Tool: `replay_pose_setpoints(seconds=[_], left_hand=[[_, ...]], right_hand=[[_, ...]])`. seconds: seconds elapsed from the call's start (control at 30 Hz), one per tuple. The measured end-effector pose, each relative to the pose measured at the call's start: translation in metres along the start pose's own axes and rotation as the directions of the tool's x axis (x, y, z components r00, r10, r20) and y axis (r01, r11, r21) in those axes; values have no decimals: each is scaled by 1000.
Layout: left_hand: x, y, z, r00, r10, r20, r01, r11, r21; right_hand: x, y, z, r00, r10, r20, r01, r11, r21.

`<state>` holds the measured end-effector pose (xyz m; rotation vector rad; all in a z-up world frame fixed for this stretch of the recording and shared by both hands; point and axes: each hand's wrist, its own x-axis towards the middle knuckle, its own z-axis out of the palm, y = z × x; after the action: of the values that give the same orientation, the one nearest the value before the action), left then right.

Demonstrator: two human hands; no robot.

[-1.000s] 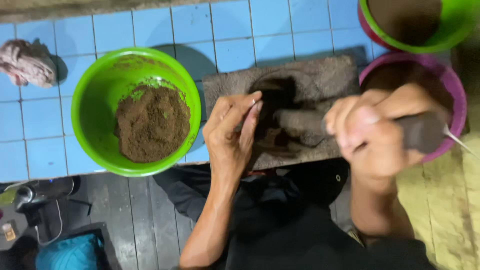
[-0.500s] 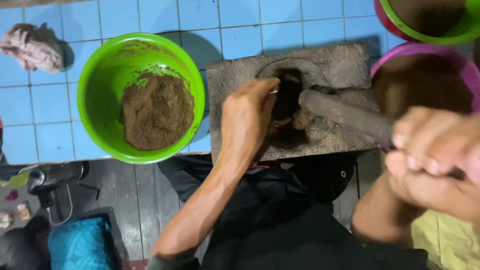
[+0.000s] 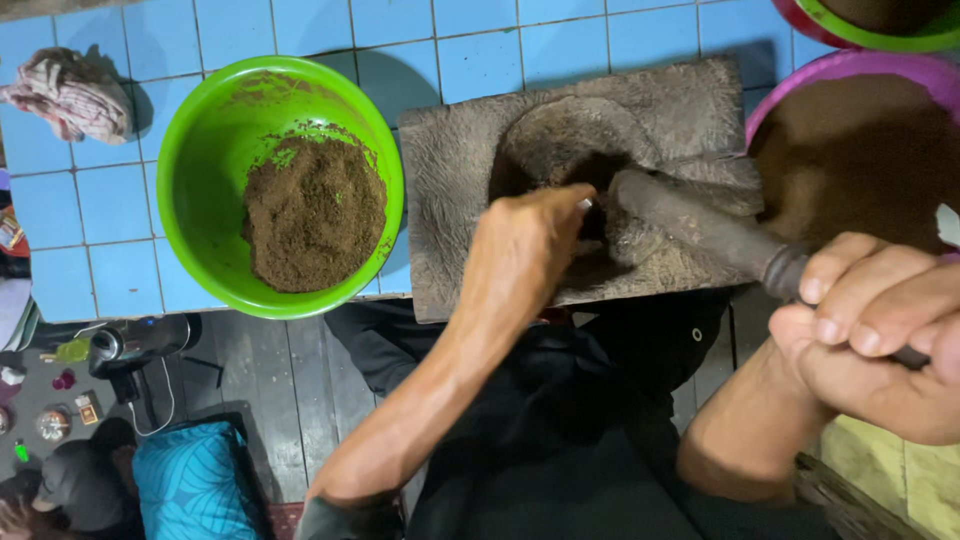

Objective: The person uses a pestle and a spoon to grind a brown powder in a stone mortar. They repeatedly press and scrape the powder, occasionally transferring some into a green bowl. The process continues throughout the clip.

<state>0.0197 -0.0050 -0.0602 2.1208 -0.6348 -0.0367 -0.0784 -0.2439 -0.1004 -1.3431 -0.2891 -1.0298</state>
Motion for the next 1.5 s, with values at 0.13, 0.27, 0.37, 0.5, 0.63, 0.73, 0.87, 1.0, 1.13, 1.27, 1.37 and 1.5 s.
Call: replay_pose_setpoints(seconds=[0.13, 0.27, 0.37, 0.5, 0.63, 0.73, 0.87, 1.0, 1.13, 1.27, 1.37, 1.5], left_hand=[[-9, 1, -27, 1000, -10, -8, 10, 999, -44], [-16, -18, -24, 976, -65, -206, 57, 997, -42], [-17, -25, -18, 952, -102, -288, 86, 994, -67], [-23, -30, -19, 922, -78, -380, 34, 992, -122], [-26, -32, -19, 918, -87, -387, 42, 992, -122], [-20, -35, -21, 916, -122, -382, 45, 978, -204], [-24, -37, -21, 933, -116, -341, 48, 978, -202], [-22, -40, -23, 931, -106, -349, 36, 979, -203], [-20, -36, -25, 930, -140, -340, 55, 967, -248], [-26, -35, -26, 934, -136, -331, 55, 969, -243], [-20, -35, -28, 929, -150, -338, 64, 966, -252], [-19, -32, -26, 929, -173, -327, 80, 957, -278]], right_hand=[[17, -25, -10, 940, 100, 325, -19, 970, -241], [23, -13, 33, 952, 183, 245, -188, 982, -3], [26, 18, 87, 976, 141, 163, -160, 981, 107], [42, 16, 115, 963, 86, 256, -83, 996, -26], [50, 3, 110, 941, 240, 239, -241, 970, -27], [49, 22, 120, 930, -19, 367, -33, 990, 135], [47, 18, 134, 938, 168, 302, -163, 986, -42], [58, -10, 124, 903, 218, 370, -191, 975, -110], [48, 23, 132, 864, 100, 494, -225, 954, 200], [40, 20, 116, 866, 291, 407, -278, 956, -91], [60, -12, 133, 818, 415, 398, -353, 909, -222], [48, 22, 133, 790, 365, 492, -427, 904, 14]])
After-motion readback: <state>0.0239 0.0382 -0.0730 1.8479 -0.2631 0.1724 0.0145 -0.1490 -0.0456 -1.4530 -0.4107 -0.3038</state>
